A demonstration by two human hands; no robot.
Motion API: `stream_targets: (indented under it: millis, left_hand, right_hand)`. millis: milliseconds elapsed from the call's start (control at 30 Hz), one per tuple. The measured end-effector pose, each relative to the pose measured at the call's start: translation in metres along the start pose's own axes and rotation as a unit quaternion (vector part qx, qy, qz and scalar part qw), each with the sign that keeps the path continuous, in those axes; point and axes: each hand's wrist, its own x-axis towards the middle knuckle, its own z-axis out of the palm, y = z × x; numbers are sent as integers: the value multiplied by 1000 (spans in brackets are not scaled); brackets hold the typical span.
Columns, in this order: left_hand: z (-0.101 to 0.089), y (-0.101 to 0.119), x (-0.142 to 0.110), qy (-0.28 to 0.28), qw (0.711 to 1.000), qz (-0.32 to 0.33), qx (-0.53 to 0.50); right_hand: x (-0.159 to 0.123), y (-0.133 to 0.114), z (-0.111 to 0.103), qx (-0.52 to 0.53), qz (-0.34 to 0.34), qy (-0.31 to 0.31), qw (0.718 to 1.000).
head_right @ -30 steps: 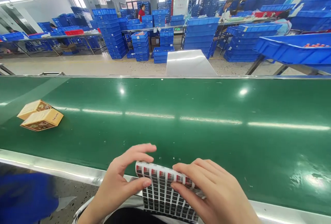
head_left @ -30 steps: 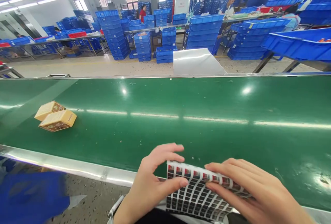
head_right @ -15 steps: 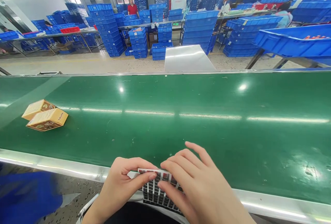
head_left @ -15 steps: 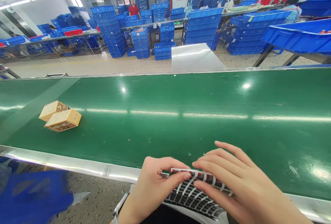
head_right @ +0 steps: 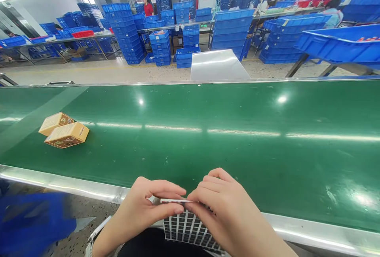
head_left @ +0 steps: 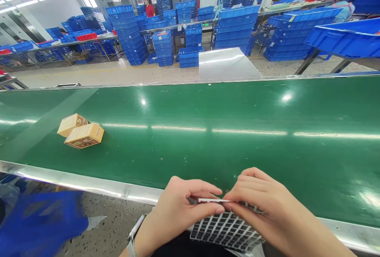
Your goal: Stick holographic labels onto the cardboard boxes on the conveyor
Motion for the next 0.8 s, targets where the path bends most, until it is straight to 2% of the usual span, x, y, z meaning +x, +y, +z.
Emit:
stream_targets:
  millis: [100,300,433,567,800]
  left_hand:
    - [-2,-2,0,-6,999,22,27]
    - [-8,-4,1,36,999,19,-12]
    - [-9,-2,0,16,999,8,32]
    - [-2,1,1,-16,997,35,61]
    - [-3,0,3,-5,998,48,49]
  right_hand:
    - [1,0,1,11,5,-5,1000]
    - [-8,2,-9,-28,79,-20,996]
    - [-11,1,-8,-25,89,-31,995]
    - [-10,0,-2,-25,92,-26,995]
    - [-9,-1,-11,34,120,-42,991]
